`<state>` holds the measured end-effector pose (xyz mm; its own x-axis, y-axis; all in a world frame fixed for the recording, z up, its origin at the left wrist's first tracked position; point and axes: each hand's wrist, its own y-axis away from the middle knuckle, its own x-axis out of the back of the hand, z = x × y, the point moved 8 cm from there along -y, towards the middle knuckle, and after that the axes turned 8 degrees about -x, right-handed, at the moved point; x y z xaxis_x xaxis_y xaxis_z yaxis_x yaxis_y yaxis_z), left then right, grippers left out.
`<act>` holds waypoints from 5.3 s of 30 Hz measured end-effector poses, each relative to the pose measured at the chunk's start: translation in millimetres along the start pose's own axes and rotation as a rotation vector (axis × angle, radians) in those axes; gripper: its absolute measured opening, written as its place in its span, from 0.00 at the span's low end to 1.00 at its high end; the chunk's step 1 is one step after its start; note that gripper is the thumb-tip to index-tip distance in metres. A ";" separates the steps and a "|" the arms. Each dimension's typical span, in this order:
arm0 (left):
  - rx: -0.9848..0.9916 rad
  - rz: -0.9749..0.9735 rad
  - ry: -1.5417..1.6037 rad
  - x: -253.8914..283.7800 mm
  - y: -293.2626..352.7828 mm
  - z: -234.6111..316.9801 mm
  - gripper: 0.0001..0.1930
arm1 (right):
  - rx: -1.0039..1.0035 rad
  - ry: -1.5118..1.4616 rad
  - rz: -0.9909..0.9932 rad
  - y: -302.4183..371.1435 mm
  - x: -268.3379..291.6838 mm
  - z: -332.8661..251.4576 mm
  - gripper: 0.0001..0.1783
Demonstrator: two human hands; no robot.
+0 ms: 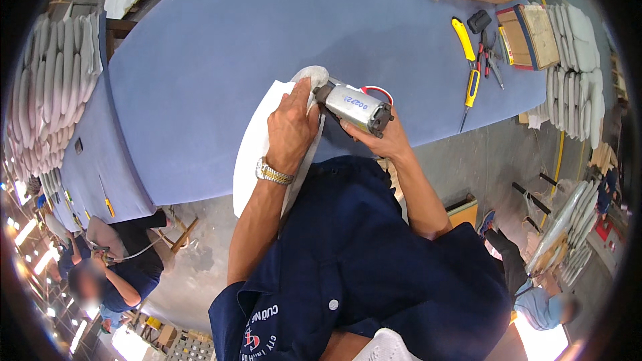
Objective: The person wraps a white fabric cover around a cushion core, trims excess fabric with scissors, and secures the seam using a pneumatic staple gun. The person repeats this process on multiple cushion units at a workbench in a factory setting.
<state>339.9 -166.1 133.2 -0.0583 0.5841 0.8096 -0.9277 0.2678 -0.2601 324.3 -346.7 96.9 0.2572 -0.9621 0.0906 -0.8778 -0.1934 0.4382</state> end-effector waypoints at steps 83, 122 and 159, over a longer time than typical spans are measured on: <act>0.179 -0.219 0.162 18.9 -16.0 -25.1 0.34 | 0.075 0.794 0.642 -53.7 110.9 87.4 0.38; 0.051 0.040 0.035 -1.0 0.2 10.1 0.34 | 0.024 -0.399 -0.094 -15.6 44.1 -25.5 0.16; 0.117 -0.101 0.144 10.2 -12.8 -25.0 0.29 | 0.304 0.166 -0.027 -22.3 -4.5 -47.2 0.20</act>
<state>360.4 -144.4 131.6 0.0824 0.6649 0.7424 -0.9632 0.2443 -0.1119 361.8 -328.9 129.0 0.3219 -0.9164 0.2378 -0.9437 -0.2904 0.1583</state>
